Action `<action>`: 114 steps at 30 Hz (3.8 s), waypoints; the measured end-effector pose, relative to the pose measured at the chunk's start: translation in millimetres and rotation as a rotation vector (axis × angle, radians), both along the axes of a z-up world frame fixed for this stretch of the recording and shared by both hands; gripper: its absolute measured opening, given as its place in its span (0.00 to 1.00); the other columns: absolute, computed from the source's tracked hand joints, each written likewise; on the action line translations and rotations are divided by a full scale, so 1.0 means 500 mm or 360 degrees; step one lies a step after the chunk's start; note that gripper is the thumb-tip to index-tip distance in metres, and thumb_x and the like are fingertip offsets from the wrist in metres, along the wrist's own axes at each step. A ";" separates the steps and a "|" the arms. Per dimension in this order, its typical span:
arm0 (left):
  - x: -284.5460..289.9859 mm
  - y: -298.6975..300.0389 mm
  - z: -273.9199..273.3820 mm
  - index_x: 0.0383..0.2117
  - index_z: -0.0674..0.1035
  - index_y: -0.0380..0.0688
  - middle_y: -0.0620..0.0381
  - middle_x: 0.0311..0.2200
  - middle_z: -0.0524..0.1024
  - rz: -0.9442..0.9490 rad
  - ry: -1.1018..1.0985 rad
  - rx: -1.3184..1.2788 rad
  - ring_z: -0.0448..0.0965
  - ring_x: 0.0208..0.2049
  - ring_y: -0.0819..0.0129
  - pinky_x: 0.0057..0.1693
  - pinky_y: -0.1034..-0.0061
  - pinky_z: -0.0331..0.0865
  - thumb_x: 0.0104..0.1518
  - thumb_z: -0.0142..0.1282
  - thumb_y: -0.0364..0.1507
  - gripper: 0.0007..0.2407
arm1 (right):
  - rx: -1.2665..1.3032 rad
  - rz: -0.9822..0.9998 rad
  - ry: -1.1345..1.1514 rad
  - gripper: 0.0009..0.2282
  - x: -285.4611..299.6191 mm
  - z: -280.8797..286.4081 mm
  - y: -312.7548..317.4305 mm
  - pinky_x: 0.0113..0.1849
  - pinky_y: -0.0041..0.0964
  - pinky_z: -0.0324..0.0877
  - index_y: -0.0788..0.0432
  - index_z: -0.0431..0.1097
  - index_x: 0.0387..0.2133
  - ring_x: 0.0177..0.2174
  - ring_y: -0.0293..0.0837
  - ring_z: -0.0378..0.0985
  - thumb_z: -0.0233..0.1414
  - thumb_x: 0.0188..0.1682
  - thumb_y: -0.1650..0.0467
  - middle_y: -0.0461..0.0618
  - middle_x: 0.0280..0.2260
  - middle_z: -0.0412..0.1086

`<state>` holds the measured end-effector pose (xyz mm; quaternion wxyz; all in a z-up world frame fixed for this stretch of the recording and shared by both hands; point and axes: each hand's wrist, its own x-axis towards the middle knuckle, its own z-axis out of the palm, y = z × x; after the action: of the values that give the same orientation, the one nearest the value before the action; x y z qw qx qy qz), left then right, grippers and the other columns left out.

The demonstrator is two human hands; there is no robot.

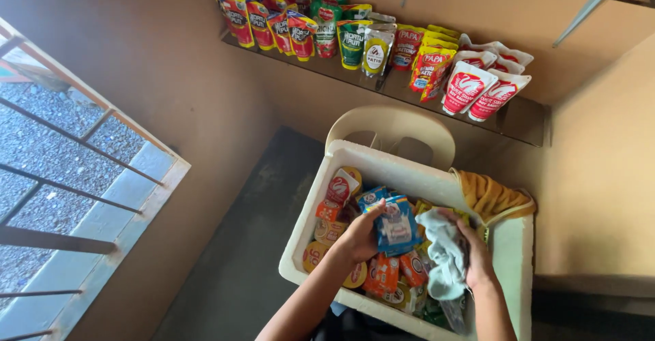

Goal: Wiping down various packaged food items with a cloth and organizing them on shelves.

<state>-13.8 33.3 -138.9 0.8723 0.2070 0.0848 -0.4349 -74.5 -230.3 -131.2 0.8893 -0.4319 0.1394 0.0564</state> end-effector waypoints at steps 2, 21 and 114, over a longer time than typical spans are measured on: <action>0.001 -0.012 -0.027 0.60 0.72 0.45 0.46 0.54 0.78 0.0034 0.0089 -0.0090 0.78 0.55 0.49 0.61 0.46 0.69 0.68 0.47 0.47 0.22 | -0.0264 0.0229 -0.0087 0.25 -0.008 0.075 0.059 0.42 0.39 0.76 0.55 0.64 0.65 0.45 0.47 0.78 0.50 0.52 0.65 0.54 0.54 0.73; 0.053 -0.030 -0.059 0.59 0.72 0.49 0.53 0.51 0.77 -0.0455 -0.0420 0.0444 0.79 0.49 0.57 0.54 0.59 0.77 0.65 0.35 0.59 0.30 | -0.2855 0.1588 -0.0555 0.18 0.052 0.474 0.213 0.44 0.41 0.75 0.41 0.77 0.42 0.43 0.45 0.81 0.61 0.40 0.76 0.43 0.43 0.74; 0.065 0.014 0.135 0.52 0.76 0.34 0.43 0.48 0.80 -0.0065 -0.0056 -0.0138 0.83 0.47 0.53 0.56 0.56 0.76 0.61 0.52 0.41 0.22 | -0.1335 0.0200 -0.0191 0.17 -0.019 0.169 0.168 0.35 0.35 0.75 0.61 0.73 0.43 0.31 0.38 0.79 0.63 0.42 0.68 0.47 0.32 0.78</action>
<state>18.9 40.1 -71.3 0.8727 0.1782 0.0462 -0.4521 -84.0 -146.5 -46.5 0.6381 -0.7663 0.0716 0.0237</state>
